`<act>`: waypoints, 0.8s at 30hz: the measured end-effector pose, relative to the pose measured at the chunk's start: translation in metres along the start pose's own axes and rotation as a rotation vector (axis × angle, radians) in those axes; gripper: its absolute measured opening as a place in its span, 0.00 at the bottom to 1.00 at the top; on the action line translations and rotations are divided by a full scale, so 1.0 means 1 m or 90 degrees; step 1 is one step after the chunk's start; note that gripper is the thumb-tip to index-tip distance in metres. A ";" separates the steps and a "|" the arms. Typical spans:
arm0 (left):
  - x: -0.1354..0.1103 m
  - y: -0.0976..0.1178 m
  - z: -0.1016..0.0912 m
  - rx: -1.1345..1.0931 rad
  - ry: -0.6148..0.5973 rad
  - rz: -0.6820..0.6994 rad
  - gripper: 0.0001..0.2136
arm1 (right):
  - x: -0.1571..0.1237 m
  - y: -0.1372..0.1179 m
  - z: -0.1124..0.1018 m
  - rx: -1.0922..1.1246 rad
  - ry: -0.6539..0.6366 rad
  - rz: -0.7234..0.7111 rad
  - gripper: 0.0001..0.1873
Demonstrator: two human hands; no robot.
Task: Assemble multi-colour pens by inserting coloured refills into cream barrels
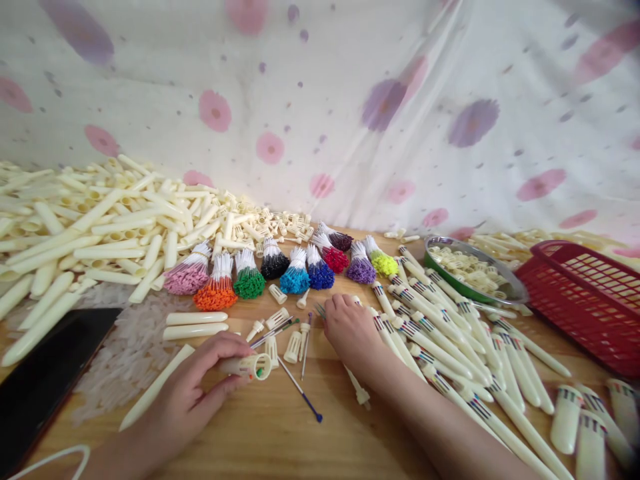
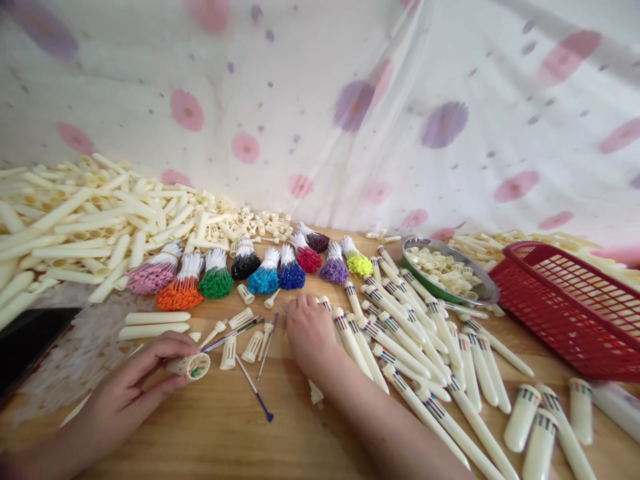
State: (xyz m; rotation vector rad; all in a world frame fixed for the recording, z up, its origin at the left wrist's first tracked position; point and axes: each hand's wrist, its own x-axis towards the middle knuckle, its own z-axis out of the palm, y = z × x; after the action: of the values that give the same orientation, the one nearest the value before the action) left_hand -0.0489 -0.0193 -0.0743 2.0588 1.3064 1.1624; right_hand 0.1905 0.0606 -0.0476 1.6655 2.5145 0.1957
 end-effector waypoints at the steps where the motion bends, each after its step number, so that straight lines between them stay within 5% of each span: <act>1: 0.000 0.000 -0.001 0.000 0.000 0.014 0.11 | 0.001 0.002 -0.002 0.006 0.003 0.014 0.08; 5: 0.000 -0.003 -0.001 -0.004 0.043 0.090 0.13 | -0.003 0.017 -0.018 0.205 0.067 0.046 0.05; 9: -0.001 -0.008 0.001 0.025 0.135 0.126 0.12 | -0.022 0.014 -0.038 0.509 0.218 -0.124 0.02; 15: 0.001 -0.007 0.000 0.105 0.217 0.114 0.10 | -0.046 -0.015 -0.046 0.511 0.290 -0.271 0.02; 24: 0.004 0.002 -0.002 0.163 0.237 0.156 0.09 | -0.045 -0.031 -0.030 0.484 0.302 -0.218 0.04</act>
State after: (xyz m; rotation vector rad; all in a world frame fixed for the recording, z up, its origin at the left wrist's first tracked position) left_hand -0.0484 -0.0165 -0.0704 2.3145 1.4635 1.6235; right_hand 0.1749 0.0056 -0.0221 1.4437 3.4854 -0.5269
